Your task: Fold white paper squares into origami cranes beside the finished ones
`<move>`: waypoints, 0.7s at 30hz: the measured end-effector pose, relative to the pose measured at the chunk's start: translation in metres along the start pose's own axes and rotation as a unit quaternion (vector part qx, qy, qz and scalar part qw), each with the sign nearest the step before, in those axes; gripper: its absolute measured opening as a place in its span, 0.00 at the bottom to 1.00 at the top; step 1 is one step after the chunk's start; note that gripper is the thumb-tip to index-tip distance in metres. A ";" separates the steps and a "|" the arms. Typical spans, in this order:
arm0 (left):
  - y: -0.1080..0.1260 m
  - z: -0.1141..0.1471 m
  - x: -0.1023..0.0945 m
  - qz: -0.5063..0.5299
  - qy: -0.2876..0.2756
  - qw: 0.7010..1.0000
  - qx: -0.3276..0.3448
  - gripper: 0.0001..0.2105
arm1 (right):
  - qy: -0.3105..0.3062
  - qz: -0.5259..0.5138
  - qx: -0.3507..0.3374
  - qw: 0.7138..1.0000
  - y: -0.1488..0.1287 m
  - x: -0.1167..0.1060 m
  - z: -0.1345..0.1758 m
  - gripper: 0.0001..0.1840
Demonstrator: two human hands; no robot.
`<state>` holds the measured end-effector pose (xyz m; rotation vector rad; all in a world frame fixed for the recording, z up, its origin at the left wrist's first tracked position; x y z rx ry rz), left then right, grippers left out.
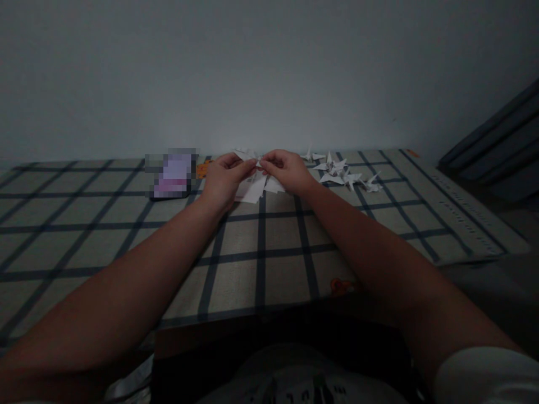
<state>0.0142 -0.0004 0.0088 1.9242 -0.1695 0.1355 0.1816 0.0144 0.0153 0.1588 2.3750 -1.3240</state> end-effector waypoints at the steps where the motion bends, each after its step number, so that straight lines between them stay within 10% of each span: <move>1: -0.001 -0.001 0.000 -0.001 0.000 1.000 0.003 0.10 | 0.000 -0.005 0.000 1.000 -0.001 0.001 0.000 0.10; 21: -0.003 -0.003 0.000 0.041 -0.025 0.999 0.011 0.12 | 0.013 -0.079 0.034 0.996 0.001 -0.002 -0.001 0.07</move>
Point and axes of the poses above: each hand's wrist, its own z-axis away from the middle knuckle, its own x-axis out of the palm, y = z × x, the point moved 2 cm from there along -z, towards the middle knuckle, and after that the axes turned 1 degree about -y, right-handed, at the moved point
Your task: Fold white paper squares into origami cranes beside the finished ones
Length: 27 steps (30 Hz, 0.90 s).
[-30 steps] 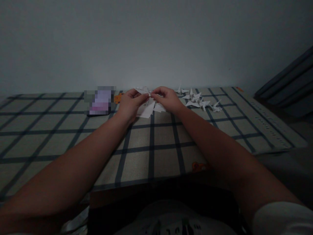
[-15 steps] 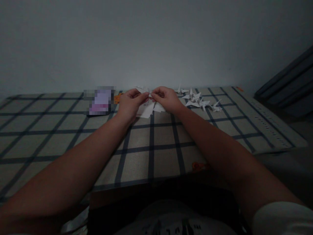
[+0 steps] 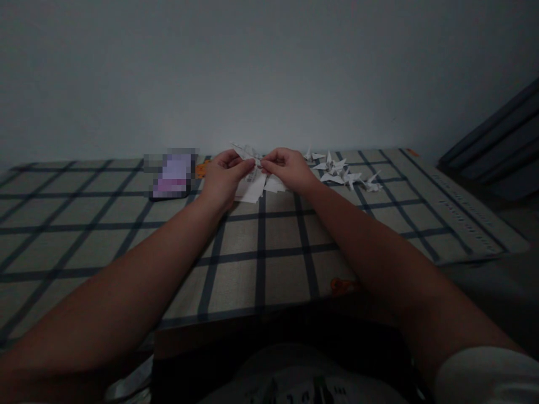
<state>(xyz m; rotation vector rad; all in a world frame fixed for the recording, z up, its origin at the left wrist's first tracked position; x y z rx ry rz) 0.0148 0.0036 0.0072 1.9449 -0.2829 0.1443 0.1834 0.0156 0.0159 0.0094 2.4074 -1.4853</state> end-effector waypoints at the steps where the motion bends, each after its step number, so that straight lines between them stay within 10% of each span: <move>1: 0.001 0.001 0.001 0.005 -0.004 1.000 -0.002 0.12 | 0.004 0.000 0.003 1.000 -0.001 0.000 0.000 0.07; 11: -0.006 0.001 -0.003 -0.059 -0.007 0.996 -0.065 0.14 | 0.015 -0.022 0.020 0.999 -0.003 0.001 0.001 0.08; 27: -0.003 0.002 -0.009 -0.160 0.050 0.986 0.019 0.17 | -0.007 -0.042 0.026 0.999 -0.001 0.004 0.000 0.06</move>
Point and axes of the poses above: each hand's wrist, its own z-axis away from the middle knuckle, its own x-axis out of the palm, y = z × x, the point moved 2 cm from there along -z, towards the middle knuckle, and after that the axes turned 1 degree about -y, right-handed, at the moved point
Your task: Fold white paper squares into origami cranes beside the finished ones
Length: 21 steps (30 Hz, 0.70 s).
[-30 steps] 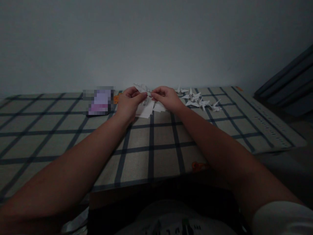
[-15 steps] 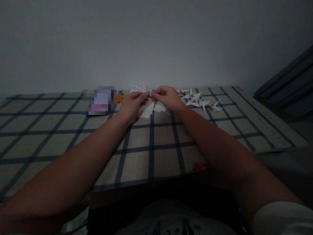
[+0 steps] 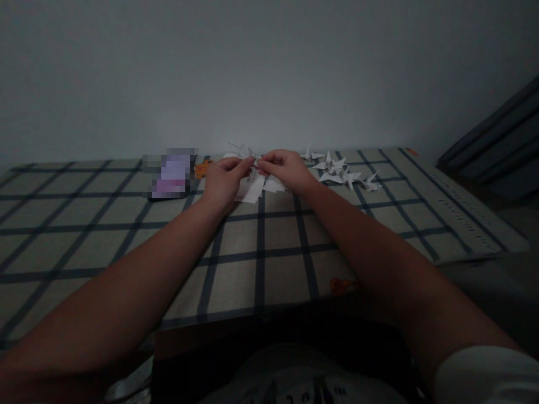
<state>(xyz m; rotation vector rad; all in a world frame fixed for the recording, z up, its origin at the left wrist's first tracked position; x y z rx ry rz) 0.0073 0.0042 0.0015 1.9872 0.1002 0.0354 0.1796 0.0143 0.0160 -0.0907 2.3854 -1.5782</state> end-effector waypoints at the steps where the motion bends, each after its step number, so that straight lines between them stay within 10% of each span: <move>1: -0.001 -0.001 0.000 0.008 0.006 1.000 -0.001 0.17 | 0.006 0.015 -0.007 1.000 -0.001 -0.001 0.000 0.06; 21: -0.002 0.000 0.005 0.101 -0.035 0.993 -0.038 0.13 | 0.013 0.100 -0.039 0.994 -0.004 -0.003 0.000 0.06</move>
Point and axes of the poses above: each hand's wrist, its own z-axis away from the middle knuckle, its own x-axis out of the palm, y = z × x, the point moved 2 cm from there along -z, towards the middle knuckle, and after that the axes turned 1 degree about -y, right-handed, at the moved point
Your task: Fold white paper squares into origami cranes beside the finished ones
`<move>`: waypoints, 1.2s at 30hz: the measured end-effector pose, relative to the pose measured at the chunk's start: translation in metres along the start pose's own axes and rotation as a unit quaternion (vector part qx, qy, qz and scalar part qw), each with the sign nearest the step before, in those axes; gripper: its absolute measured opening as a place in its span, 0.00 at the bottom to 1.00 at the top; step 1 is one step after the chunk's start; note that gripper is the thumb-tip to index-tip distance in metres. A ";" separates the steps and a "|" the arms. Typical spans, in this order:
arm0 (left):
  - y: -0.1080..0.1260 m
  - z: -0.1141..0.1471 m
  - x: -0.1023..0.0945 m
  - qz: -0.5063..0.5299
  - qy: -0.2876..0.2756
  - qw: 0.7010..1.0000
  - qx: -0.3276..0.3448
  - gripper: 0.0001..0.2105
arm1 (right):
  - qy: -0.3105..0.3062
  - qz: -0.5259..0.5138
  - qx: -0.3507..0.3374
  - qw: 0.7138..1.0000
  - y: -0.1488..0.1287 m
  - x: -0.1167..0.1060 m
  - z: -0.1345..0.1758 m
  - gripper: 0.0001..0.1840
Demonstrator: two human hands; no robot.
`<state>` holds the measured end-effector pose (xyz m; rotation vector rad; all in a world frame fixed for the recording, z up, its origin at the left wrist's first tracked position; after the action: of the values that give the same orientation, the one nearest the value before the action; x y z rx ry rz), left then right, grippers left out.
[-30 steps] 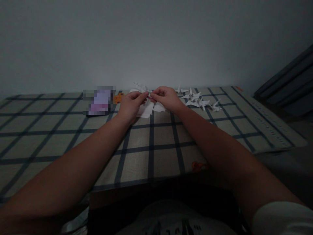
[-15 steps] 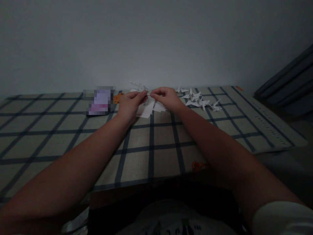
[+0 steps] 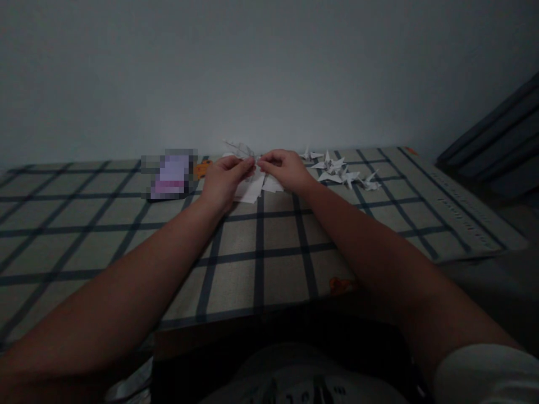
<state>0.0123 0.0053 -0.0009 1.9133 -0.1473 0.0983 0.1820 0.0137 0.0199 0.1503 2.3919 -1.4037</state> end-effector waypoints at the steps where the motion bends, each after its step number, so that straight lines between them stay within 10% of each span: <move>1: 0.000 0.001 0.000 -0.011 -0.004 1.000 0.000 0.13 | 0.001 -0.004 0.001 1.000 0.000 0.000 0.000 0.06; 36: 0.005 0.001 0.003 0.012 -0.009 1.000 -0.003 0.12 | -0.022 -0.122 0.032 0.992 0.006 0.006 0.000 0.10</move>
<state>0.0146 0.0024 0.0043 1.9067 -0.1820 0.0966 0.1780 0.0164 0.0132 -0.1628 2.3934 -1.5733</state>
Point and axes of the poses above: each hand's wrist, its own z-axis away from the middle knuckle, its own x-axis out of the palm, y = z × x, the point moved 2 cm from there along -z, towards the middle knuckle, and after that the axes turned 1 degree about -y, right-handed, at the moved point
